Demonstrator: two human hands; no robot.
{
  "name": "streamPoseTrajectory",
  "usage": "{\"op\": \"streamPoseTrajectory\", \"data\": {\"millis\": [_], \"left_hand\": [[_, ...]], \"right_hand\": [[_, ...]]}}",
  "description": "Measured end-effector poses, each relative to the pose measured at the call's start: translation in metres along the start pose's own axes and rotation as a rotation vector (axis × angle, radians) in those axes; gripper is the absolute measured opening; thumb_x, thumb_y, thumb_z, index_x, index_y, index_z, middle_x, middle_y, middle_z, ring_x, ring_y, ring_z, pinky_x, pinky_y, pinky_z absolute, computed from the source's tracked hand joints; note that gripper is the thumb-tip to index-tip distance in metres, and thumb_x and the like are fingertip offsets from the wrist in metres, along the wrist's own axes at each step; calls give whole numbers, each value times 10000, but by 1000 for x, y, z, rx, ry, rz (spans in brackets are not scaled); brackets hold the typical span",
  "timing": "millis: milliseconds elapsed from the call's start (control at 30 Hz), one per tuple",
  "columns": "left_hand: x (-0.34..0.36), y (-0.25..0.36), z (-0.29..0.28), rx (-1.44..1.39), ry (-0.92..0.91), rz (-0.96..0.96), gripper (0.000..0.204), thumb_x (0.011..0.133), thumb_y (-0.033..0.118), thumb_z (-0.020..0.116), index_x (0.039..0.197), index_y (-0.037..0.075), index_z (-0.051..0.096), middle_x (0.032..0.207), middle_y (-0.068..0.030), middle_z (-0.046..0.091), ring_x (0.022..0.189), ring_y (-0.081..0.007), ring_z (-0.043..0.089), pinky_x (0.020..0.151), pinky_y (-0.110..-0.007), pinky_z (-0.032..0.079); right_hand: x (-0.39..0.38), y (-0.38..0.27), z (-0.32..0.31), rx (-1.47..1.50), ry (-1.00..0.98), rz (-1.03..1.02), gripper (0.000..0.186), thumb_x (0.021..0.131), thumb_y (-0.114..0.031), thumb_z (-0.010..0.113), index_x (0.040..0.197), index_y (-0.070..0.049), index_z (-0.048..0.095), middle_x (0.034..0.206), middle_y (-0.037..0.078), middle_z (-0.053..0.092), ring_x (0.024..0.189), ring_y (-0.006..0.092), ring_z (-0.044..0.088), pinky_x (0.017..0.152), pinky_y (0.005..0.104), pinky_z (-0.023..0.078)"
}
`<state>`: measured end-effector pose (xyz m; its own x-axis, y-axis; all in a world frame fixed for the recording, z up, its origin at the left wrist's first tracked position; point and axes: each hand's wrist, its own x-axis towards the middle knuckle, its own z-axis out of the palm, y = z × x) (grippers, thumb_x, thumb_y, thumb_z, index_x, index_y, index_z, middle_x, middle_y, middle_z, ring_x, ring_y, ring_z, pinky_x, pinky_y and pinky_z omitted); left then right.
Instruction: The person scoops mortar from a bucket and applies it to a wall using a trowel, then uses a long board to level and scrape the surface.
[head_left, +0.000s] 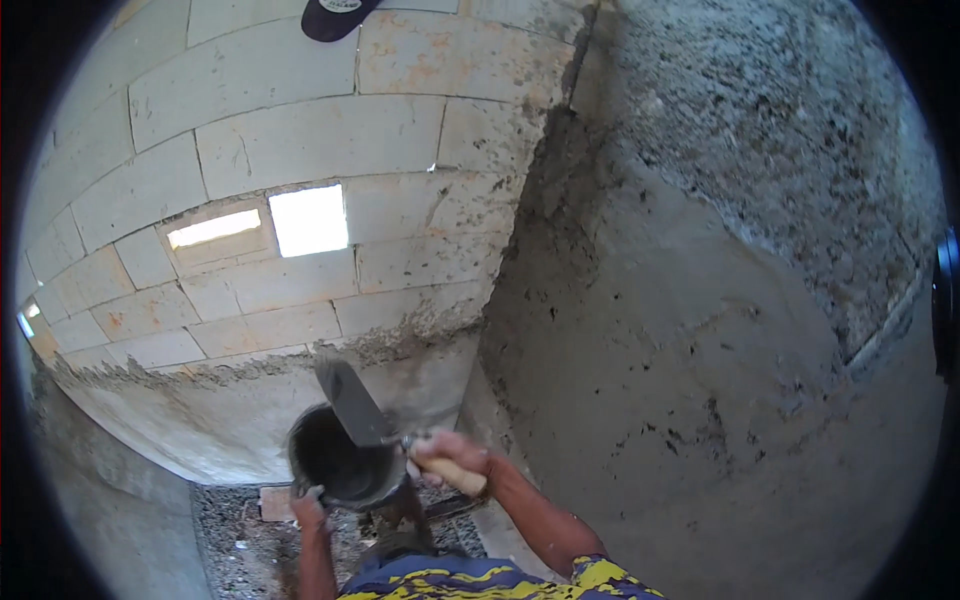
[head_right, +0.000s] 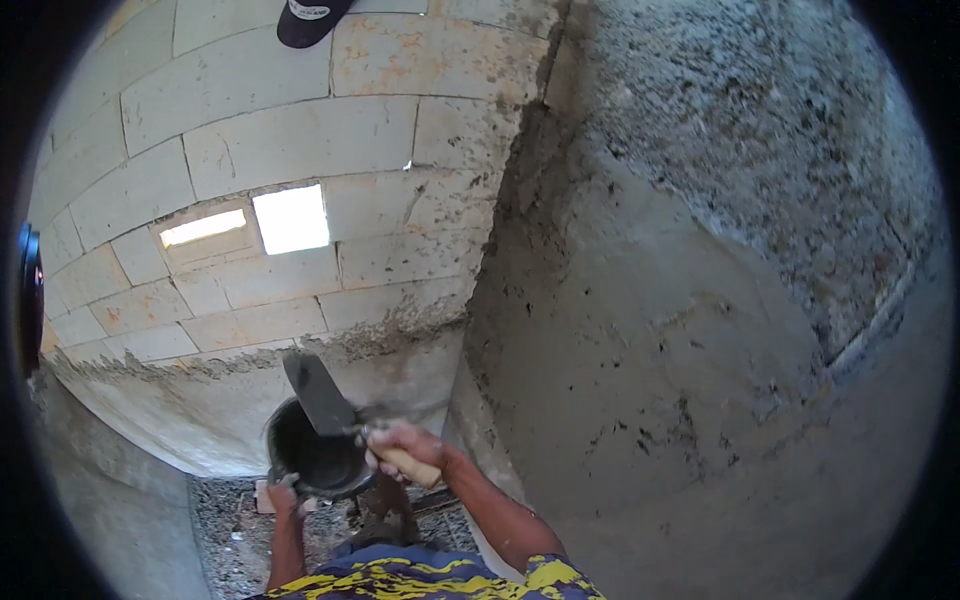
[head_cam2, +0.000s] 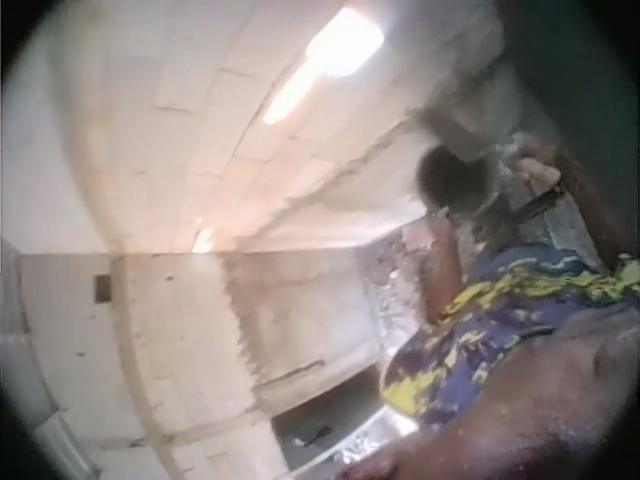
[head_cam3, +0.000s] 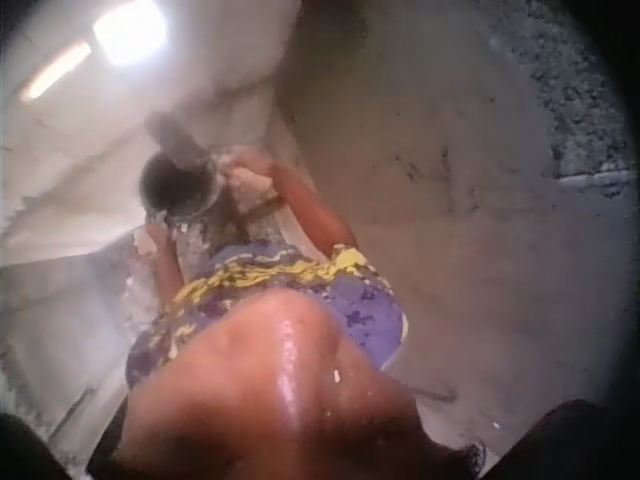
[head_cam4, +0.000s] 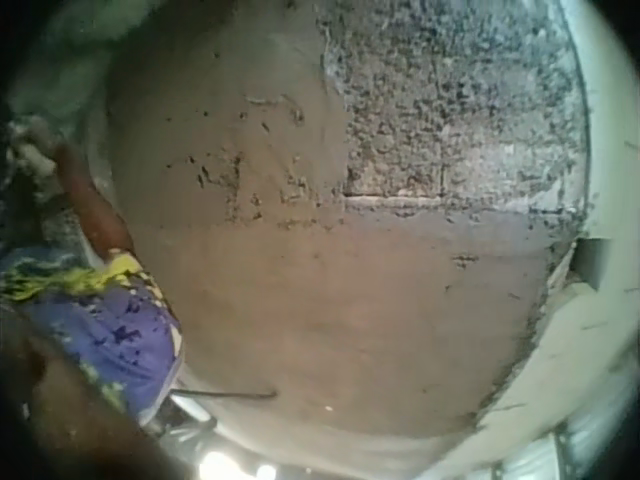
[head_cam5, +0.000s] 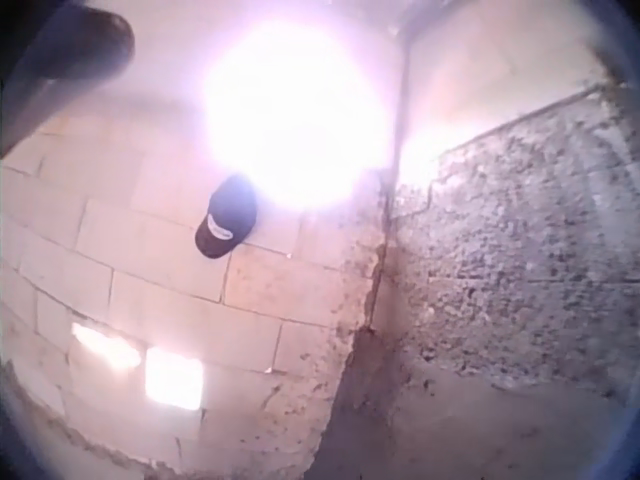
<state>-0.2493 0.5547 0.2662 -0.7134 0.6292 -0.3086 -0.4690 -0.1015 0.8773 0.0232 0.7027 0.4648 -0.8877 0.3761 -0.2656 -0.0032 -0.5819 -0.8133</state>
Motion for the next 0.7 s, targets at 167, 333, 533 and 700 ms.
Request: {"op": "streamPoseTrajectory", "data": {"millis": [167,333,533,700], "left_hand": [[5,9,-82,627,355,152,484,609,17,601,1083,-73,572,988,-128,634,855,-286,587,785,-395,478],[25,-43,-197,316,519,177,547,589,-34,552,1135,-65,562,1081,-143,623,899,-274,597,814,-354,478],[17,-34,-210,407,789,-21,522,599,-9,577,1116,-79,558,1076,-159,619,897,-295,593,810,-374,477],[60,-58,-169,517,714,-135,514,606,7,592,1111,-86,553,1071,-165,616,901,-305,590,819,-381,472]], "right_hand": [[33,-172,-124,439,-103,-182,329,890,-307,517,1065,-30,543,795,125,610,492,156,545,385,261,459],[22,-405,-194,257,186,-701,248,892,-278,511,883,-30,531,704,49,528,522,136,530,414,263,466],[68,-367,-169,-359,958,-668,239,859,-231,536,955,-13,516,736,91,559,528,187,564,435,339,514],[94,-343,-216,-965,1299,-413,231,821,-145,577,969,8,486,766,119,574,589,221,601,457,370,528]]}}
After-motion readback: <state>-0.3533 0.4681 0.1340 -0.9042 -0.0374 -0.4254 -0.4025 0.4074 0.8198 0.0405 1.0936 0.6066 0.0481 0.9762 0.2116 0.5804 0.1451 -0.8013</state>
